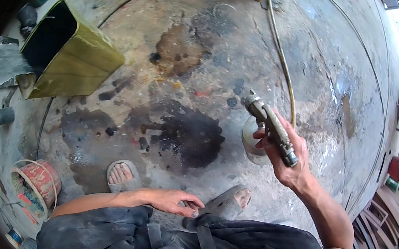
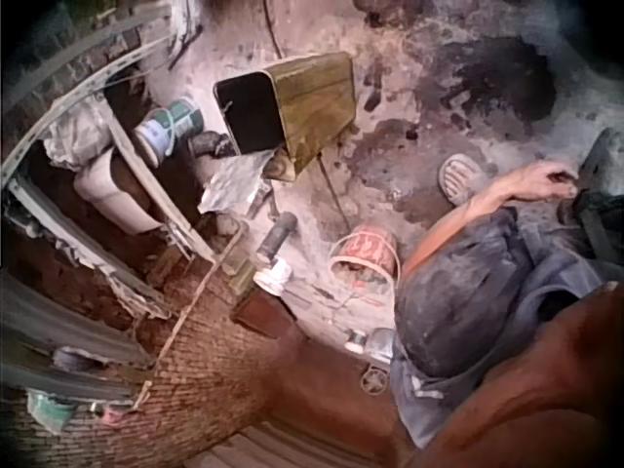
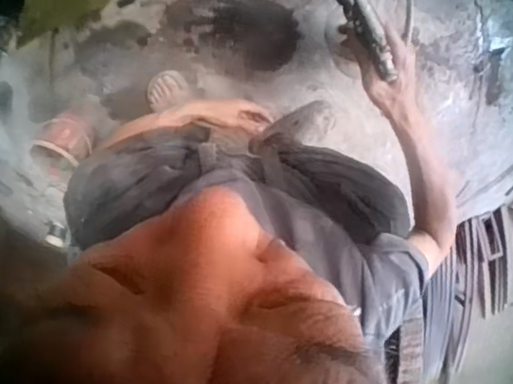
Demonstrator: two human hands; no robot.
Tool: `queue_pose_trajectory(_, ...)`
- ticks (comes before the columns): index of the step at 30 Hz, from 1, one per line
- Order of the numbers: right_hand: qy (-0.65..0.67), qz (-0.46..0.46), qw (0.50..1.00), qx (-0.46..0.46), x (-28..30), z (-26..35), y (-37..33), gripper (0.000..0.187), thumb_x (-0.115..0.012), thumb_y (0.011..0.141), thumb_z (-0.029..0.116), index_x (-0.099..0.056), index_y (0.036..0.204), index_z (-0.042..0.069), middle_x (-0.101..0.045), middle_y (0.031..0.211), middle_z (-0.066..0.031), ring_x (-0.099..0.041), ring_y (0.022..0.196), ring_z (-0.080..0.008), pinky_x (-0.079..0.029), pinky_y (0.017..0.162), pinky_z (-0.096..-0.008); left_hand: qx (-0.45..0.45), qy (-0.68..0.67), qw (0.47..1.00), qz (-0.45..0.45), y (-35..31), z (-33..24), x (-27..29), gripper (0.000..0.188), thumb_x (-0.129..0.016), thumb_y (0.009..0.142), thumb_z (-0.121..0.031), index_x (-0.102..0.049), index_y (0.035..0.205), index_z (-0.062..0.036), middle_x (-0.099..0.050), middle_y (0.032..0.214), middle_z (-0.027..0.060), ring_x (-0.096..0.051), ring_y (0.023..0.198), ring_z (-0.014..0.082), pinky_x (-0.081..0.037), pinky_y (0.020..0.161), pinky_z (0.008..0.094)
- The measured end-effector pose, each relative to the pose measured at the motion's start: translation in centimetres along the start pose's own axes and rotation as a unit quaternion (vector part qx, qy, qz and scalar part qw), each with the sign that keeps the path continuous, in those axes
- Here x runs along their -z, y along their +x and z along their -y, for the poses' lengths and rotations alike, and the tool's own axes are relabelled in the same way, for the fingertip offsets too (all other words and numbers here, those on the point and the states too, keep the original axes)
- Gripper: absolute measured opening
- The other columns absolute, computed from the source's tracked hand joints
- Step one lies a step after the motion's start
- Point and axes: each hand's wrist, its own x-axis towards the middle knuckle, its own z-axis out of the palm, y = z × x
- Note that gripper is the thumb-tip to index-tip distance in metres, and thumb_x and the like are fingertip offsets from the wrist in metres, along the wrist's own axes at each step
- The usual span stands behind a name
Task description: The person repeatedly assembles a paint sprayer, pours liquid from a yellow can into the sprayer's cup, and tests the sprayer by spraying onto the floor. The person disassembles and reassembles the sprayer multiple times, refilling the cup as needed.
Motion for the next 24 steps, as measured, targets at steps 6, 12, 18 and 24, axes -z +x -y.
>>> queue_pose_trajectory(6, -0.049, 0.016, 0.999, 0.016, 0.7, -1.9, -2.3, 0.063, -0.072, 0.090, 0.007, -0.051, 0.150, 0.006, -0.074, 0.115, -0.0179, -0.075, 0.101, -0.0281, -0.057, 0.089, -0.0369, -0.019, 0.013, 1.000, 0.004, 0.1, 0.3, 0.2, 0.054, -0.065, 0.103, -0.036, -0.052, 0.149, -0.0107, -0.065, 0.131, 0.0082, -0.064, 0.113, 0.0156, -0.052, 0.090, 0.0315)
queue_pose_trajectory(12, 0.011, 0.089, 0.996, -0.012, 3.0, -2.8, -4.9, 0.068, -0.074, 0.086, 0.004, -0.051, 0.150, 0.006, -0.074, 0.117, -0.0175, -0.074, 0.103, -0.0315, -0.056, 0.091, -0.0386, 0.013, -0.006, 1.000, -0.005, -0.2, -0.4, 0.4, 0.055, -0.066, 0.102, -0.032, -0.051, 0.151, -0.0105, -0.064, 0.134, 0.0077, -0.061, 0.118, 0.0146, -0.052, 0.091, 0.0311)
queue_pose_trajectory(18, -0.051, 0.113, 0.992, -0.017, 6.2, -5.3, -11.2, 0.075, -0.073, 0.080, -0.002, -0.051, 0.151, 0.006, -0.074, 0.117, -0.0160, -0.074, 0.102, -0.0336, -0.056, 0.092, -0.0394, 0.026, -0.069, 0.997, -0.034, -0.3, -0.3, 1.0, 0.057, -0.066, 0.102, -0.038, -0.052, 0.149, -0.0093, -0.065, 0.135, 0.0111, -0.062, 0.119, 0.0191, -0.054, 0.094, 0.0329)
queue_pose_trajectory(24, -0.036, 0.094, 0.990, -0.103, 6.9, -7.8, -15.8, 0.077, -0.073, 0.079, 0.000, -0.049, 0.153, 0.007, -0.076, 0.106, -0.0130, -0.075, 0.093, -0.0276, -0.057, 0.089, -0.0371, 0.050, -0.053, 0.997, -0.031, -0.4, 0.8, 1.1, 0.055, -0.066, 0.102, -0.036, -0.053, 0.149, -0.0110, -0.065, 0.136, 0.0098, -0.062, 0.119, 0.0178, -0.054, 0.094, 0.0339)
